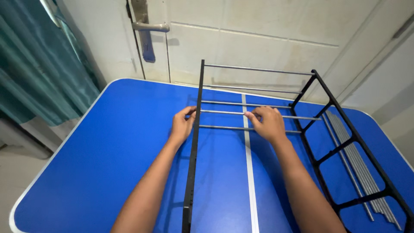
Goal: The person assembles a metal rack by inserting multiple silver rods into two black ladder-like frames placed on a blue table. They repeatedly pick up rods and fit them into the frame slots, gradually building a rectangular rack structure.
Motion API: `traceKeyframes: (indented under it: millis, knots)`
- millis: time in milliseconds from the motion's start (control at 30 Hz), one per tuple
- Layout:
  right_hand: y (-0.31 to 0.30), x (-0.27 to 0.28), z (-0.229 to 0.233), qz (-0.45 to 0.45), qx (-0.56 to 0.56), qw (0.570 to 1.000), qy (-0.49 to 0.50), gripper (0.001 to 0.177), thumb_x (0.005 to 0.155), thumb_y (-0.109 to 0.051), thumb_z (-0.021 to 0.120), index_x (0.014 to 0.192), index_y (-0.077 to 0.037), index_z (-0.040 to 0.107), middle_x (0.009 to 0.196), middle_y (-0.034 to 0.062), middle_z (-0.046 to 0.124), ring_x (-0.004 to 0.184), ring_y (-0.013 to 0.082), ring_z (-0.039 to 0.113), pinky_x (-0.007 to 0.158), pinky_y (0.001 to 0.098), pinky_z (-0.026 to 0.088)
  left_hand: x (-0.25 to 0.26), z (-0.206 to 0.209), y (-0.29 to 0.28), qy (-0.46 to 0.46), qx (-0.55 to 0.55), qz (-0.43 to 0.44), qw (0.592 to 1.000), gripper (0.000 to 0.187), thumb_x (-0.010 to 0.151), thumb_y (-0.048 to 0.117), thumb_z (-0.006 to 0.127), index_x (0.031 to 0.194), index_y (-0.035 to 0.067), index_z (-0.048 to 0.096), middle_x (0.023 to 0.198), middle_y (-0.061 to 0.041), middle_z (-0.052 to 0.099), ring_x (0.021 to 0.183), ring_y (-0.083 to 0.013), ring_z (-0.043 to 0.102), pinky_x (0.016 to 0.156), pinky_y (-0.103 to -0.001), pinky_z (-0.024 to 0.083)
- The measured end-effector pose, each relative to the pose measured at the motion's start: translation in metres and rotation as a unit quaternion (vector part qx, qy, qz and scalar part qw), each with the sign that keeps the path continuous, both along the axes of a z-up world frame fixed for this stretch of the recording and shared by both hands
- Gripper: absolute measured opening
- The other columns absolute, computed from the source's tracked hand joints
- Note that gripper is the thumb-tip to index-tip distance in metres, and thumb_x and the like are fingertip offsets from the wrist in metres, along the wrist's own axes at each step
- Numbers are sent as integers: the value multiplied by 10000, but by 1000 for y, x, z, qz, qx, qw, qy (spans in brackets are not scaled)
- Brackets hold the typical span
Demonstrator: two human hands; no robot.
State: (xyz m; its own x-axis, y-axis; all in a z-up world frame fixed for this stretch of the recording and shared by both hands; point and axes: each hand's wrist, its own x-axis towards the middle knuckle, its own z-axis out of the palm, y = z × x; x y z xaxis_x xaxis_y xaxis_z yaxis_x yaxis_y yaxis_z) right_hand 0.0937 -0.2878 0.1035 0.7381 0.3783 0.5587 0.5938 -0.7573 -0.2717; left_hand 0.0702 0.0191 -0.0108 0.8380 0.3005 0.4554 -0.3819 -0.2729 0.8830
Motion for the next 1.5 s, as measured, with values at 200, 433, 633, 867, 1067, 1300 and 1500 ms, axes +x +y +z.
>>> traceKeyframes:
  millis: [200,433,633,867,1067,1300,1500]
  knots:
    - [1,-6,5,-29,11,998,55,397,878,-514,720,851,-126,801,842,70,759,778,286,716,673,409,547,3,-1,-1,-26,-13,-5,1000,171,975,106,689,1101,10,754,953,-53,758,894,-107,679,775,-273,557]
    - [6,-11,6,-14,17,999,27,437,851,-555,729,794,-128,799,732,65,740,681,295,710,606,406,543,9,-8,3,5,-42,-14,999,131,957,134,735,1011,16,738,880,-52,725,809,-80,634,702,-256,533]
    - [4,-8,2,15,10,1000,21,371,889,-500,726,856,-138,801,825,73,752,759,291,709,655,388,536,10,0,-6,-36,-49,-52,997,186,976,165,706,1096,30,663,955,-31,725,893,-100,663,796,-257,536]
    - [-10,-11,-7,101,27,983,-150,172,905,-260,743,1030,-143,751,962,62,655,992,305,586,869,441,397,-2,13,-20,0,-26,-18,1000,181,1009,215,672,1057,40,677,913,-51,745,879,-131,681,803,-286,541]
    - [-56,-1,-46,-107,180,946,-248,47,889,-82,698,935,-82,689,905,80,614,915,292,560,869,441,393,-8,24,-14,-6,-23,-9,1000,171,1021,206,653,1044,38,674,906,-57,751,880,-133,709,800,-281,546]
    - [-110,48,-100,-310,416,832,-199,190,849,-28,704,1016,-30,615,1032,123,580,898,267,555,812,375,457,-13,28,-12,-17,-81,-49,995,144,1036,149,636,1068,9,650,939,-84,729,919,-147,715,866,-290,566]
    - [-119,57,-113,-220,426,862,-168,281,915,13,714,1187,5,642,1100,115,653,908,195,662,788,322,536,-16,33,-12,43,-60,-7,997,145,1000,156,660,1049,20,671,926,-75,742,913,-150,721,842,-291,563]
